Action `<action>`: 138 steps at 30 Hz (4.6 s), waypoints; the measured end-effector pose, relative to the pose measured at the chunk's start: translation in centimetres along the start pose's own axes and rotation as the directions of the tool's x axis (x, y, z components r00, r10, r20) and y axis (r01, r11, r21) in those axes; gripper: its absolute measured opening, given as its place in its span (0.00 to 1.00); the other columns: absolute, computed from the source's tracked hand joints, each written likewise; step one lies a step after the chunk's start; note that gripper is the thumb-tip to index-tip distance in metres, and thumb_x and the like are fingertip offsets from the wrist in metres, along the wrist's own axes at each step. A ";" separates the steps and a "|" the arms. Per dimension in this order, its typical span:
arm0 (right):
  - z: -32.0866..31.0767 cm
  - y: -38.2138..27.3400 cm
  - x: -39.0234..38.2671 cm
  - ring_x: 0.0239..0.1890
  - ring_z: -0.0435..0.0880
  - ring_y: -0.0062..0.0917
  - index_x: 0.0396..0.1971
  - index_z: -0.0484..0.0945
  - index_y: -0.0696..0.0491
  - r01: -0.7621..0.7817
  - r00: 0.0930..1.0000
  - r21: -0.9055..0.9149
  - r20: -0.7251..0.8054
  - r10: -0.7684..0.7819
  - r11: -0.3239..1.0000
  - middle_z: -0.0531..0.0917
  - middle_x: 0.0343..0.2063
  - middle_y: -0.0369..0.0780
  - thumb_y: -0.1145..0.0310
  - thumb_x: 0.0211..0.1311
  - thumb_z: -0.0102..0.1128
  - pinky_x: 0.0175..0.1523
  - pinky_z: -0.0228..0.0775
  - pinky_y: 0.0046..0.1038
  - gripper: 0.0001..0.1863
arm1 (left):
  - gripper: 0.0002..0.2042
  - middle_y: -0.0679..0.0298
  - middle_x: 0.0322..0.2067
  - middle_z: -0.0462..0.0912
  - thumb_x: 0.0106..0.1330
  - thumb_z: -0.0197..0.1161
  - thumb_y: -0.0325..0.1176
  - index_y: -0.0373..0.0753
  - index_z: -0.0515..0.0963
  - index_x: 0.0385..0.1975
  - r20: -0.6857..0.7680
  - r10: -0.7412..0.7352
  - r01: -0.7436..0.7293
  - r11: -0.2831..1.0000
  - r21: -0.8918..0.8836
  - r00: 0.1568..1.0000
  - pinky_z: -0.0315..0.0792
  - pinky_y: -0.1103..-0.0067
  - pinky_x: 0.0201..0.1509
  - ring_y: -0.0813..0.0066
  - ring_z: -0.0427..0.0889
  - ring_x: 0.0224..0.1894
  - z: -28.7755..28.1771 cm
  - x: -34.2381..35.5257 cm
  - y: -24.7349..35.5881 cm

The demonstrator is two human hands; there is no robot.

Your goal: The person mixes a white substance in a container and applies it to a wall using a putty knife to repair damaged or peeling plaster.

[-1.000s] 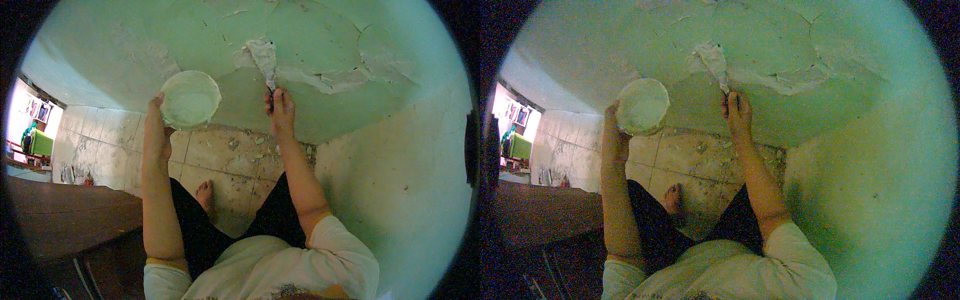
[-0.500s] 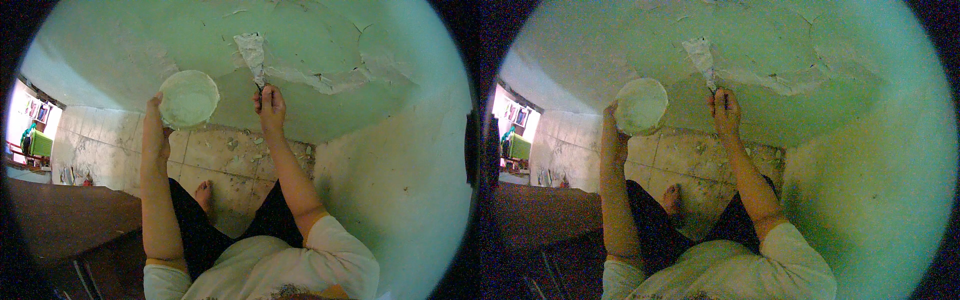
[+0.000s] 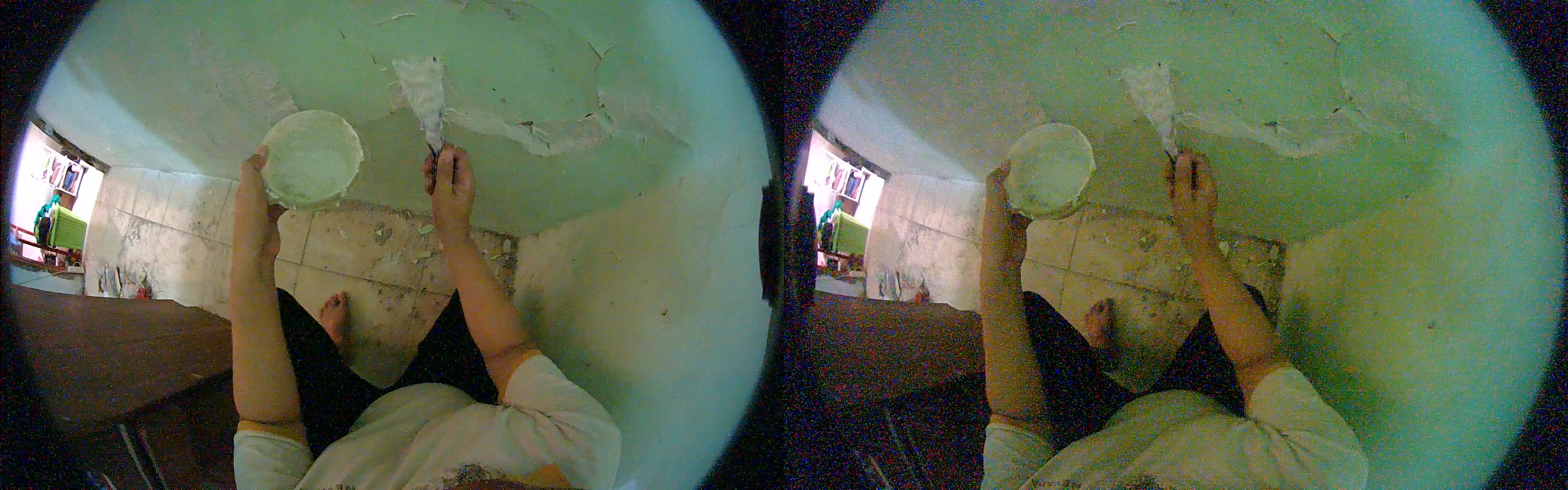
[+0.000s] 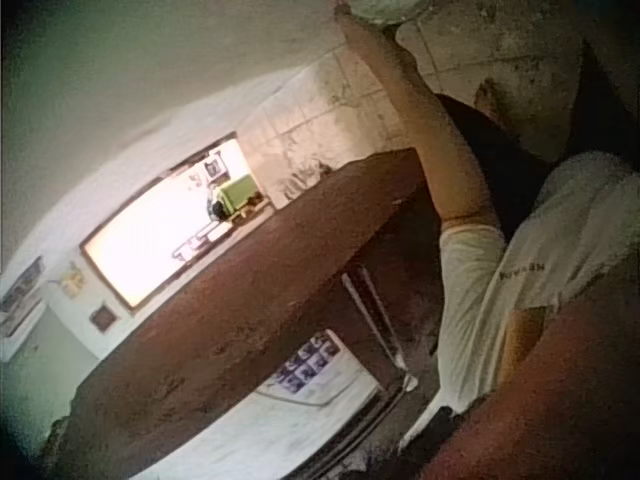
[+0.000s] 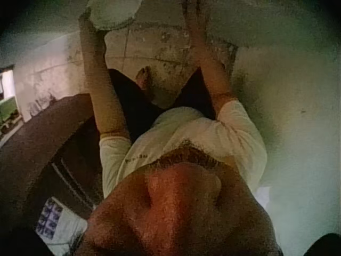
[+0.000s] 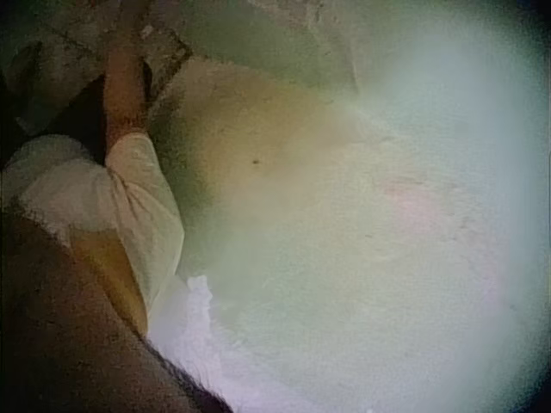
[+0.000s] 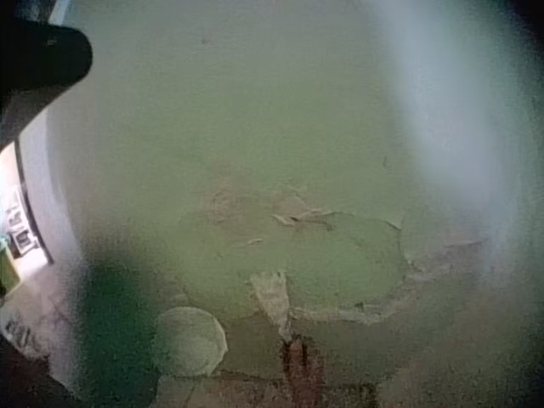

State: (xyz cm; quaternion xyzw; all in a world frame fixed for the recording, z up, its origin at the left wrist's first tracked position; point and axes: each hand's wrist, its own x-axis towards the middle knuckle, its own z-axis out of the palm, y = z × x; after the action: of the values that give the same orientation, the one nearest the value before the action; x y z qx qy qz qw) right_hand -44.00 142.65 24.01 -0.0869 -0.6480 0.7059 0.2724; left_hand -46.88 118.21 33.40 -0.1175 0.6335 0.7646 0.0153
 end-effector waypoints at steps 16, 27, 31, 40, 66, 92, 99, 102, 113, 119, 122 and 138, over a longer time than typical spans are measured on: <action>2.6 -0.2 -2.2 0.18 0.67 0.12 0.38 0.70 0.53 0.071 0.997 -0.022 -0.010 -0.071 0.997 0.71 0.19 0.31 0.57 0.73 0.50 0.22 0.59 0.18 0.13 | 0.29 0.60 0.47 0.80 0.66 0.50 0.56 0.37 0.71 0.56 -0.014 0.019 -0.019 1.000 -0.007 1.000 0.71 0.77 0.44 0.71 0.79 0.44 0.3 -0.2 0.1; 0.8 1.8 -5.5 0.21 0.68 0.11 0.42 0.71 0.55 -0.009 1.000 -0.143 0.000 0.010 0.990 0.71 0.20 0.30 0.58 0.72 0.53 0.25 0.62 0.18 0.14 | 0.29 0.59 0.51 0.78 0.67 0.49 0.55 0.38 0.70 0.57 -0.017 0.046 -0.046 0.999 -0.015 0.999 0.71 0.76 0.47 0.69 0.78 0.48 -0.6 -0.3 0.4; 2.0 0.0 -3.3 0.22 0.68 0.11 0.42 0.71 0.55 0.094 0.996 -0.290 0.021 -0.092 0.952 0.71 0.21 0.30 0.58 0.71 0.54 0.26 0.62 0.18 0.14 | 0.29 0.59 0.50 0.78 0.67 0.49 0.55 0.38 0.70 0.57 -0.018 0.014 -0.015 0.998 -0.061 1.000 0.71 0.76 0.47 0.70 0.78 0.48 -0.5 -0.2 0.4; -2.0 2.3 -6.8 0.21 0.65 0.11 0.39 0.72 0.56 -0.043 0.999 -0.236 -0.007 0.043 0.971 0.70 0.20 0.29 0.61 0.71 0.55 0.25 0.57 0.19 0.12 | 0.28 0.61 0.48 0.79 0.67 0.49 0.55 0.37 0.71 0.56 -0.007 0.052 -0.052 0.998 -0.024 0.999 0.70 0.78 0.45 0.72 0.78 0.46 -1.3 0.1 -0.1; -0.2 9.2 1.3 0.22 0.69 0.13 0.34 0.70 0.52 0.036 0.998 0.073 -0.048 -0.033 0.997 0.73 0.23 0.31 0.56 0.72 0.53 0.25 0.61 0.18 0.14 | 0.31 0.57 0.63 0.67 0.69 0.49 0.56 0.40 0.62 0.65 0.099 -0.012 0.013 1.000 -0.004 0.995 0.64 0.64 0.65 0.60 0.66 0.64 -0.9 0.1 -0.7; -3.3 3.5 -4.7 0.18 0.67 0.11 0.32 0.70 0.53 0.008 0.995 -0.164 -0.093 -0.023 0.986 0.72 0.19 0.30 0.57 0.73 0.50 0.22 0.60 0.17 0.15 | 0.30 0.59 0.54 0.75 0.66 0.51 0.56 0.37 0.69 0.58 0.053 0.017 -0.017 1.000 -0.009 0.998 0.69 0.73 0.53 0.67 0.74 0.53 -0.3 0.0 -0.4; -1.0 0.1 -0.8 0.19 0.68 0.12 0.34 0.70 0.54 0.132 0.990 -0.317 -0.014 -0.143 0.939 0.71 0.18 0.30 0.57 0.74 0.50 0.23 0.60 0.19 0.15 | 0.30 0.58 0.61 0.70 0.70 0.48 0.56 0.40 0.64 0.63 0.099 -0.010 0.010 1.000 -0.002 0.995 0.69 0.66 0.60 0.62 0.70 0.61 -0.1 -0.3 -0.5; -1.8 2.4 -2.9 0.19 0.67 0.12 0.34 0.71 0.55 0.040 0.993 -0.323 -0.093 -0.073 0.945 0.71 0.18 0.30 0.58 0.73 0.51 0.24 0.60 0.20 0.14 | 0.30 0.60 0.54 0.75 0.67 0.50 0.56 0.39 0.68 0.59 0.036 0.027 -0.027 1.000 -0.001 0.999 0.69 0.73 0.50 0.67 0.74 0.52 0.4 -0.5 -0.7; 0.5 -1.9 -1.9 0.20 0.67 0.15 0.36 0.73 0.57 0.083 0.996 -0.397 -0.009 -0.094 0.914 0.73 0.18 0.32 0.57 0.73 0.52 0.25 0.60 0.23 0.16 | 0.27 0.60 0.50 0.77 0.67 0.51 0.55 0.39 0.71 0.56 -0.002 0.014 -0.014 0.999 -0.031 1.000 0.69 0.76 0.47 0.71 0.76 0.48 0.0 -0.6 -0.4; -4.4 2.2 -5.3 0.20 0.67 0.14 0.36 0.74 0.56 -0.010 0.997 -0.438 -0.075 -0.025 0.899 0.73 0.18 0.32 0.57 0.72 0.53 0.25 0.59 0.22 0.16 | 0.28 0.59 0.50 0.77 0.67 0.51 0.55 0.37 0.70 0.56 -0.017 0.045 -0.046 0.999 -0.015 0.999 0.70 0.75 0.50 0.70 0.77 0.49 0.3 -1.2 0.4; -4.6 2.6 -4.9 0.20 0.67 0.14 0.36 0.74 0.56 -0.010 0.999 -0.360 -0.050 -0.009 0.933 0.73 0.18 0.31 0.57 0.71 0.54 0.25 0.59 0.21 0.16 | 0.29 0.59 0.51 0.77 0.67 0.51 0.55 0.36 0.70 0.57 0.000 0.054 -0.054 0.999 -0.008 0.999 0.70 0.76 0.51 0.69 0.77 0.50 0.4 -1.0 0.2; -3.3 2.1 -2.1 0.20 0.67 0.15 0.33 0.74 0.55 0.116 0.991 -0.460 0.115 -0.070 0.880 0.73 0.17 0.34 0.56 0.70 0.55 0.25 0.60 0.23 0.16 | 0.33 0.54 0.57 0.71 0.65 0.51 0.58 0.37 0.64 0.61 -0.088 0.120 -0.136 0.968 -0.213 0.989 0.74 0.67 0.49 0.60 0.75 0.55 -0.3 -0.1 0.9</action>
State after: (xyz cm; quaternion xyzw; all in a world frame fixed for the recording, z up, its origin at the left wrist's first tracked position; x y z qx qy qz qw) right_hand -41.23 144.39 21.02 -0.0848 -0.8141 0.5192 0.2458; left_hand -46.92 117.77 34.25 -0.1058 0.5520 0.8240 -0.0708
